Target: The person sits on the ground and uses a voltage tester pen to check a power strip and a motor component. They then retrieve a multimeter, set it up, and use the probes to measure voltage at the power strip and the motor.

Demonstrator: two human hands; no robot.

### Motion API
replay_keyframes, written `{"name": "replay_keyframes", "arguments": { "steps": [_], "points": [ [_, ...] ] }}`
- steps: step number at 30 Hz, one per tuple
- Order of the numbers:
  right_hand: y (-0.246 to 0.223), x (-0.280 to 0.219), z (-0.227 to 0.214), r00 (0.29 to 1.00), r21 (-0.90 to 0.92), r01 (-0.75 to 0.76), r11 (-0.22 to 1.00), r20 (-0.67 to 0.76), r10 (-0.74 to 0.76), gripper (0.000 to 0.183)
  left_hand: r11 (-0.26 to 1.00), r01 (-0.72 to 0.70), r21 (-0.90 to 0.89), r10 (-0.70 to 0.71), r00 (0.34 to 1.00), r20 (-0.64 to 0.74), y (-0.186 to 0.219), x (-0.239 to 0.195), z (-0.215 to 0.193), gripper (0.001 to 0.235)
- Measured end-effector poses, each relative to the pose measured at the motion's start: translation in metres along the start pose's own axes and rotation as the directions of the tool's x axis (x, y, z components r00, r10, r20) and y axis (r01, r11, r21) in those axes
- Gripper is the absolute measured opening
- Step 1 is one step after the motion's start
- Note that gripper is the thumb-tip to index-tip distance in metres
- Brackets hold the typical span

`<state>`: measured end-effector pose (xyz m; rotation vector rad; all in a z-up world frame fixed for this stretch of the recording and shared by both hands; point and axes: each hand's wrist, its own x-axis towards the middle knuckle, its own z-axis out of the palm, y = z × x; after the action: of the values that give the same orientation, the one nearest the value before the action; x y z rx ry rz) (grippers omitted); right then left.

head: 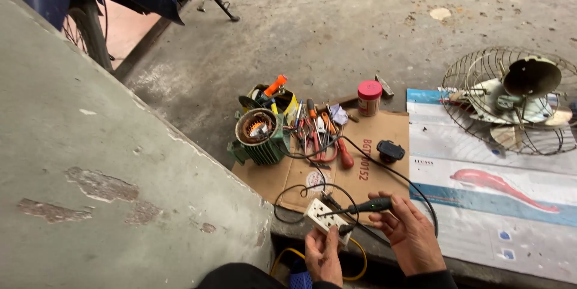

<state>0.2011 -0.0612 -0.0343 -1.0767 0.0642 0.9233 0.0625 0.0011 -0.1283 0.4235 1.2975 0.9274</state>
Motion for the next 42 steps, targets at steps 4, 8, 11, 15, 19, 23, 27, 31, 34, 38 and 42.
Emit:
{"name": "replay_keyframes", "arguments": {
  "steps": [4, 8, 11, 15, 19, 23, 27, 31, 34, 38, 42],
  "points": [
    [0.007, 0.005, -0.013, 0.998, -0.008, 0.026, 1.0, 0.058, -0.025, 0.034, 0.982, 0.023, 0.189, -0.022, 1.0, -0.01, 0.01, -0.011, -0.001, 0.054],
    [0.012, 0.008, -0.017, 0.992, 0.001, 0.067, 0.998, 0.109, -0.067, 0.032, 0.993, -0.048, 0.108, 0.043, 0.998, 0.051, -0.005, 0.002, -0.006, 0.057],
    [0.011, 0.008, -0.014, 0.993, -0.014, 0.079, 0.997, 0.093, -0.077, 0.032, 0.995, -0.064, 0.076, 0.059, 0.996, 0.07, -0.007, 0.006, -0.006, 0.056],
    [0.01, 0.008, -0.012, 0.988, -0.029, 0.115, 0.993, 0.103, -0.111, 0.033, 0.994, -0.061, 0.087, 0.054, 0.995, 0.079, -0.004, 0.004, -0.004, 0.057],
    [0.004, 0.003, -0.008, 0.985, -0.064, 0.149, 0.987, 0.097, -0.143, 0.03, 0.993, -0.058, 0.106, 0.05, 0.996, 0.073, -0.007, 0.007, -0.006, 0.056],
    [0.002, 0.003, -0.008, 0.978, -0.071, 0.198, 0.978, 0.077, -0.193, 0.03, 0.994, -0.077, 0.083, 0.071, 0.994, 0.082, -0.015, 0.014, -0.008, 0.053],
    [0.001, 0.002, -0.006, 0.979, -0.088, 0.199, 0.976, 0.062, -0.194, 0.03, 0.991, -0.089, 0.104, 0.081, 0.993, 0.083, -0.011, 0.011, -0.008, 0.053],
    [0.003, 0.003, -0.004, 0.98, -0.095, 0.196, 0.976, 0.061, -0.191, 0.03, 0.989, -0.103, 0.106, 0.094, 0.992, 0.081, -0.013, 0.011, -0.007, 0.053],
    [0.005, 0.004, -0.004, 0.978, -0.094, 0.204, 0.974, 0.061, -0.199, 0.03, 0.986, -0.112, 0.126, 0.1, 0.99, 0.096, -0.015, 0.012, -0.009, 0.054],
    [0.005, 0.006, -0.003, 0.984, -0.099, 0.178, 0.979, 0.048, -0.174, 0.03, 0.982, -0.124, 0.141, 0.11, 0.988, 0.105, -0.017, 0.014, -0.011, 0.054],
    [0.005, 0.009, -0.004, 0.987, -0.071, 0.159, 0.985, 0.039, -0.157, 0.032, 0.982, -0.121, 0.144, 0.108, 0.99, 0.093, -0.014, 0.012, -0.01, 0.056]
  ]
}}
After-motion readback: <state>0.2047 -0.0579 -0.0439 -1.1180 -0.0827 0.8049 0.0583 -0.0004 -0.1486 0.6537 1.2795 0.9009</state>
